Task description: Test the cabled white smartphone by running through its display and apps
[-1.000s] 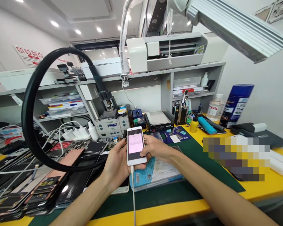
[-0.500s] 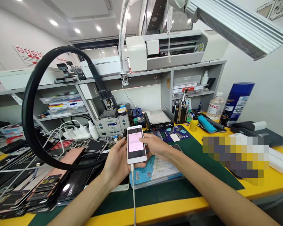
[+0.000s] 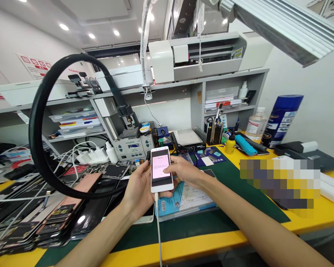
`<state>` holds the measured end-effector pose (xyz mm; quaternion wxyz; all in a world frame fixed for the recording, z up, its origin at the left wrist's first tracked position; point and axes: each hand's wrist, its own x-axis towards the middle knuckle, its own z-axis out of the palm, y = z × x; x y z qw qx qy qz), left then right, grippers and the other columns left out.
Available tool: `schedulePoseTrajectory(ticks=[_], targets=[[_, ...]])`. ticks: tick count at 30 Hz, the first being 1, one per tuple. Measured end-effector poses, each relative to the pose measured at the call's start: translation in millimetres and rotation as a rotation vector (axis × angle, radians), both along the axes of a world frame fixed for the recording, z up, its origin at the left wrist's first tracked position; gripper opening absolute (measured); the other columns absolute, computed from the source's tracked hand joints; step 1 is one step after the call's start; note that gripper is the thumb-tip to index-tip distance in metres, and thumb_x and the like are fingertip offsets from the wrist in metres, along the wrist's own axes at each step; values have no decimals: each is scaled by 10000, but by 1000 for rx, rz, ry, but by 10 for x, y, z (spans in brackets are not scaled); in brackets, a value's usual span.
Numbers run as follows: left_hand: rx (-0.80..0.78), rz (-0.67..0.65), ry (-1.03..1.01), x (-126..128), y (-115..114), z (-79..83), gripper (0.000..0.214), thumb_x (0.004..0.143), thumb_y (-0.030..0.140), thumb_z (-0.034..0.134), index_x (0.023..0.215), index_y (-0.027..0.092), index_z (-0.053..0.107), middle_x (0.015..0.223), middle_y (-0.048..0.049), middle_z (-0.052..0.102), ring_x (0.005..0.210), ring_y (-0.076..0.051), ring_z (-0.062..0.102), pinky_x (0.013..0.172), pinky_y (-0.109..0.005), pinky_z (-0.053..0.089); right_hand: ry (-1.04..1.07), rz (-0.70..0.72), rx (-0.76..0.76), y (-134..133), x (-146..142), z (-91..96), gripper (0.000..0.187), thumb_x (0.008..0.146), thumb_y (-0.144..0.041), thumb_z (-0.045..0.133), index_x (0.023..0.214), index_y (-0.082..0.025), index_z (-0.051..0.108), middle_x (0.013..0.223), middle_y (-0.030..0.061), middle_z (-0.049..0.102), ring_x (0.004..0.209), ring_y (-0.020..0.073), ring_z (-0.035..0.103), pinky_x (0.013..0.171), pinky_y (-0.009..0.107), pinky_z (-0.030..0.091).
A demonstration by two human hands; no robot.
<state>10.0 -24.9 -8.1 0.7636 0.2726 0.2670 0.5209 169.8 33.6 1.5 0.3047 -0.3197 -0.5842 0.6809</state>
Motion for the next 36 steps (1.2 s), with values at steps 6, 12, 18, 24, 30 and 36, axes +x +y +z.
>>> schedulePoseTrajectory(ticks=[6,12,18,24,30,36], targets=[[7,-2,15,7,-6,15,521,952,497,430,1350,173,520,1088,-140,674,874,-261,682,647,-382,598,-21,0,11,11,16,-18,372,762,-201,658,1130,-174,603,860,57,679,683,165,612,507,239,462],[2,2,18,12,-5,25,523,960,509,402,1338,171,529,1074,-136,676,869,-257,683,652,-377,594,63,31,-55,18,21,-10,360,879,-409,563,1141,-167,611,876,83,686,711,199,623,515,265,478],[4,2,22,15,-17,32,530,952,509,418,1331,157,534,1091,-149,669,870,-268,682,635,-380,595,65,32,-96,-16,8,46,438,945,-463,429,1172,-130,602,943,123,690,760,230,636,554,302,501],[23,-11,25,11,-21,22,523,944,517,429,1310,165,555,1108,-147,668,884,-269,682,643,-383,597,85,41,-111,10,1,12,451,949,-479,416,1189,-144,599,949,111,691,710,207,619,517,281,473],[8,-21,39,-6,9,17,553,943,526,403,1303,134,555,1093,-172,670,823,-269,688,560,-354,584,108,55,-108,37,10,-15,470,936,-508,438,1200,-151,593,960,112,693,743,220,642,530,284,496],[-76,-76,-31,-71,64,8,591,951,530,344,1332,115,525,1074,-200,670,810,-279,693,549,-358,578,175,164,-79,15,25,6,491,931,-546,419,1226,-186,577,990,113,687,733,236,647,527,334,541]])
